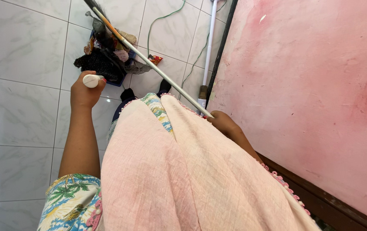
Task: The person sweeps debris from a tiled floor into a blue dustpan using a small brush.
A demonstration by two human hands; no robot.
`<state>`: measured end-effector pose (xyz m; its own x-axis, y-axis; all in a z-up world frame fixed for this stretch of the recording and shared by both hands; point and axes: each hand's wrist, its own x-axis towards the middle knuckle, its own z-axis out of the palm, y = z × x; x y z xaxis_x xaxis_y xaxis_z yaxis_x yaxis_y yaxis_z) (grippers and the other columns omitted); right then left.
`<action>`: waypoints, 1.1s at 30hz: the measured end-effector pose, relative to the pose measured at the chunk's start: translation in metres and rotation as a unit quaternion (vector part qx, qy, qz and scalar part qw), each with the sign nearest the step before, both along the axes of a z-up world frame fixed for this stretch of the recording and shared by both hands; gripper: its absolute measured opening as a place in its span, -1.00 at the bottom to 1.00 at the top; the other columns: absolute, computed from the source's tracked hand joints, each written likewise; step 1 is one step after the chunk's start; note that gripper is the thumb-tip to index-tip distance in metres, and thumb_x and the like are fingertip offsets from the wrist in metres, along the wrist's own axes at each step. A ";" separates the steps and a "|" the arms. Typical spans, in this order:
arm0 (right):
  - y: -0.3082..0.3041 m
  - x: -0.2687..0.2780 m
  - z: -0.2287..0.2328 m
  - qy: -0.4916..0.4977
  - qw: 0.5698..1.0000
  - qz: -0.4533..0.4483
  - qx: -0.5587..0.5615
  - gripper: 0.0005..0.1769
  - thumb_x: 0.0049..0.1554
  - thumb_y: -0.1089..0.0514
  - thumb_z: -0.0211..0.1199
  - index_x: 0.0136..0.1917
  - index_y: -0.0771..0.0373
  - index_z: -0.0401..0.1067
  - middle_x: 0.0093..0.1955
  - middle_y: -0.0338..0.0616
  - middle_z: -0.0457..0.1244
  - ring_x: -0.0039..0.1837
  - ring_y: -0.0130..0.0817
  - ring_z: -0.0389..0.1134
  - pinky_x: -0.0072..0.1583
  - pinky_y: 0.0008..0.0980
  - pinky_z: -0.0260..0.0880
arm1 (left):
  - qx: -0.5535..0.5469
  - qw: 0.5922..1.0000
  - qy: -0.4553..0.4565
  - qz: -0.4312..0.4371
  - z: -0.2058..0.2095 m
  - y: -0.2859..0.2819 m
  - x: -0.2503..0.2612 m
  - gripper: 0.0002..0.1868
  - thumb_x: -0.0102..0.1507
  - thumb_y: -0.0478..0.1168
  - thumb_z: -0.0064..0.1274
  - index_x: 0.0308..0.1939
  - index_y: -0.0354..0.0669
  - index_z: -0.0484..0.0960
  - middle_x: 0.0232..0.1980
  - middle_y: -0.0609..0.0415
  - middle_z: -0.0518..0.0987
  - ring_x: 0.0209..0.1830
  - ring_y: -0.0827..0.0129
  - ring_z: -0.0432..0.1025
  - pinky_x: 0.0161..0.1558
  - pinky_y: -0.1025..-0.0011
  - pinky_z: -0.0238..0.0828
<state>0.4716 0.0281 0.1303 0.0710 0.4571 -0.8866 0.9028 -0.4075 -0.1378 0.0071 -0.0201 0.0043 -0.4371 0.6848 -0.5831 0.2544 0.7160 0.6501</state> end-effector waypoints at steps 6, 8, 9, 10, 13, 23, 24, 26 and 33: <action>-0.021 0.024 0.045 -0.027 0.995 -0.089 0.028 -0.59 0.25 -0.05 0.19 0.11 0.37 0.46 -0.20 -0.03 0.31 -0.16 -0.28 0.33 -0.09 -0.21 0.40 | -0.012 0.999 0.041 -0.029 -0.005 0.013 -0.001 -0.51 0.13 0.08 0.30 0.10 0.08 0.65 -0.04 0.02 0.69 -0.05 0.17 0.59 -0.05 0.25 0.49; -0.038 0.034 0.044 -0.008 0.976 -0.211 0.054 -0.59 0.23 -0.01 0.19 0.13 0.40 0.45 -0.18 -0.06 0.36 -0.12 -0.27 0.38 -0.05 -0.21 0.42 | -0.020 0.998 0.043 -0.035 -0.004 0.018 0.000 -0.52 0.13 0.08 0.30 0.09 0.08 0.65 -0.04 0.02 0.70 -0.06 0.18 0.58 -0.06 0.24 0.48; -0.042 0.038 0.040 -0.009 0.975 -0.214 0.053 -0.59 0.23 -0.01 0.19 0.13 0.40 0.45 -0.18 -0.06 0.36 -0.12 -0.27 0.38 -0.05 -0.21 0.42 | -0.012 0.998 0.048 -0.043 -0.005 0.019 0.001 -0.53 0.14 0.06 0.31 0.09 0.06 0.66 -0.07 0.02 0.70 -0.08 0.19 0.58 -0.08 0.25 0.49; -0.048 0.040 0.034 -0.058 0.988 -0.136 0.036 -0.58 0.23 -0.04 0.20 0.16 0.35 0.45 -0.14 -0.04 0.37 -0.09 -0.26 0.38 -0.01 -0.22 0.39 | -0.005 0.997 0.052 -0.050 -0.006 0.019 0.001 -0.55 0.16 0.04 0.31 0.08 0.04 0.66 -0.10 0.02 0.69 -0.11 0.21 0.58 -0.09 0.26 0.49; -0.077 0.058 0.014 -0.078 0.991 -0.107 -0.013 -0.54 0.22 -0.06 0.24 0.20 0.34 0.46 -0.06 0.00 0.39 -0.03 -0.25 0.40 0.06 -0.25 0.40 | -0.012 0.999 0.011 -0.051 -0.006 0.020 0.000 -0.56 0.24 0.02 0.23 0.15 0.00 0.59 -0.23 0.04 0.69 -0.22 0.31 0.61 -0.14 0.30 0.51; -0.061 0.091 -0.062 0.080 0.978 -0.184 -0.056 -0.59 0.21 0.05 0.18 0.20 0.38 0.50 -0.07 -0.06 0.37 -0.12 -0.36 0.33 -0.06 -0.36 0.33 | -0.019 0.999 0.025 -0.023 0.001 0.007 0.007 -0.55 0.18 0.02 0.32 0.10 0.01 0.63 -0.26 0.09 0.68 -0.27 0.35 0.58 -0.20 0.34 0.47; -0.055 0.077 -0.055 0.094 0.975 -0.195 -0.055 -0.60 0.21 0.06 0.17 0.19 0.37 0.49 -0.10 -0.08 0.36 -0.15 -0.38 0.31 -0.09 -0.37 0.31 | -0.007 1.000 0.014 -0.014 0.000 0.005 0.008 -0.55 0.18 0.02 0.30 0.10 0.01 0.62 -0.25 0.09 0.68 -0.26 0.34 0.58 -0.19 0.33 0.48; -0.042 0.049 -0.034 0.126 0.965 -0.225 -0.055 -0.63 0.21 0.07 0.17 0.17 0.36 0.48 -0.15 -0.11 0.34 -0.21 -0.41 0.28 -0.15 -0.39 0.28 | 0.006 1.000 0.005 -0.004 -0.002 0.002 0.008 -0.55 0.19 0.03 0.28 0.10 0.00 0.62 -0.24 0.09 0.69 -0.25 0.33 0.59 -0.18 0.33 0.49; 0.010 0.016 0.041 0.185 0.953 -0.233 -0.059 -0.74 0.26 0.08 0.14 0.05 0.34 0.42 -0.44 -0.21 0.16 -0.51 -0.49 0.05 -0.46 -0.46 0.03 | -0.026 0.999 0.015 -0.022 -0.006 -0.003 0.005 -0.44 0.17 -0.01 0.25 0.23 -0.01 0.55 -0.06 0.00 0.70 -0.13 0.32 0.59 -0.09 0.31 0.53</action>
